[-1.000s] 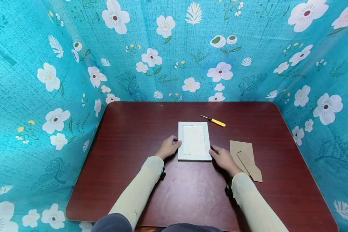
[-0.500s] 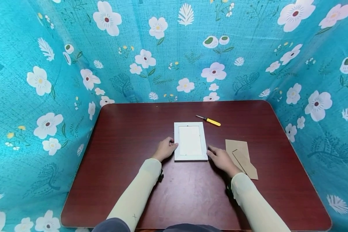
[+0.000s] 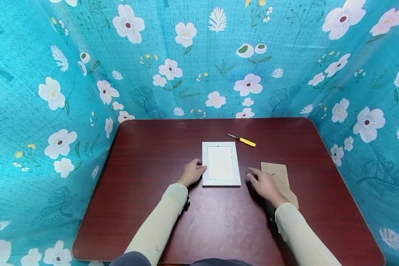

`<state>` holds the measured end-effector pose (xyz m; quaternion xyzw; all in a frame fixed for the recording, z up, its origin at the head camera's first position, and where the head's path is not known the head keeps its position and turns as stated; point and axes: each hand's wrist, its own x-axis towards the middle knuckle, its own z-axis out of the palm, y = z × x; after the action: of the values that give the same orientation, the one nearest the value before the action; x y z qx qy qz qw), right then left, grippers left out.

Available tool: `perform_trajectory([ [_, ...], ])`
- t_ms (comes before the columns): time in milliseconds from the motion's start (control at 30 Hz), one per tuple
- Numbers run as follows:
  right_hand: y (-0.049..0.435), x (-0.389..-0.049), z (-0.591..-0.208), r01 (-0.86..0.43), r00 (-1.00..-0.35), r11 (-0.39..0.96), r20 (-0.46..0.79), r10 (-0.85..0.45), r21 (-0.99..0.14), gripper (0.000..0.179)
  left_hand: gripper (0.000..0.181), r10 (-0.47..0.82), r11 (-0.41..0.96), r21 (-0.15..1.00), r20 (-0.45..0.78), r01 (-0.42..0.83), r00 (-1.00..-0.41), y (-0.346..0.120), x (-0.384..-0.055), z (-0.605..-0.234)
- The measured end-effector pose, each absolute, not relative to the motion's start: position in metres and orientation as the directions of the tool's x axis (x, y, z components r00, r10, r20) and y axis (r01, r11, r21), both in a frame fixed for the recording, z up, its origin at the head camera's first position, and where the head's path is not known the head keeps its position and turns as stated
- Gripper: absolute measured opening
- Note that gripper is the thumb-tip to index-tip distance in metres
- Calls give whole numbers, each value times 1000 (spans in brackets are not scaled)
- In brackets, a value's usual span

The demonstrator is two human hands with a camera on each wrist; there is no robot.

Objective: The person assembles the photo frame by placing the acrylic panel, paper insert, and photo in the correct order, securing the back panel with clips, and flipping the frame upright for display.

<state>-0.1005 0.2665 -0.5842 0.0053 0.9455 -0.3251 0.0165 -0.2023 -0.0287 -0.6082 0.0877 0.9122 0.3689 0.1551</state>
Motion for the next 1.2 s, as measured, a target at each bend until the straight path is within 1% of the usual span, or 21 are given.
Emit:
perform_trajectory([
  [167, 278, -94, -587, 3, -1000, 802, 0, 3, -597, 39, 43, 271, 704, 709, -215, 41, -938, -25, -202, -611],
  [433, 295, -78, -594, 4, -999, 812, 39, 33, -584, 37, 40, 285, 699, 714, -226, 41, -932, -21, -197, -613],
  [733, 313, -69, -587, -24, -994, 828, 104, 42, -561, 36, 40, 285, 709, 703, -215, 54, -934, -21, -199, -614],
  [1033, 322, -62, -577, 64, -988, 865, 89, 124, -498, 40, 40, 279, 710, 702, -218, 48, -935, -27, -201, -612],
  [1200, 327, -62, -577, 129, -984, 875, 53, 173, -468, 48, 40, 286, 704, 707, -199, 64, -937, -32, -204, -613],
])
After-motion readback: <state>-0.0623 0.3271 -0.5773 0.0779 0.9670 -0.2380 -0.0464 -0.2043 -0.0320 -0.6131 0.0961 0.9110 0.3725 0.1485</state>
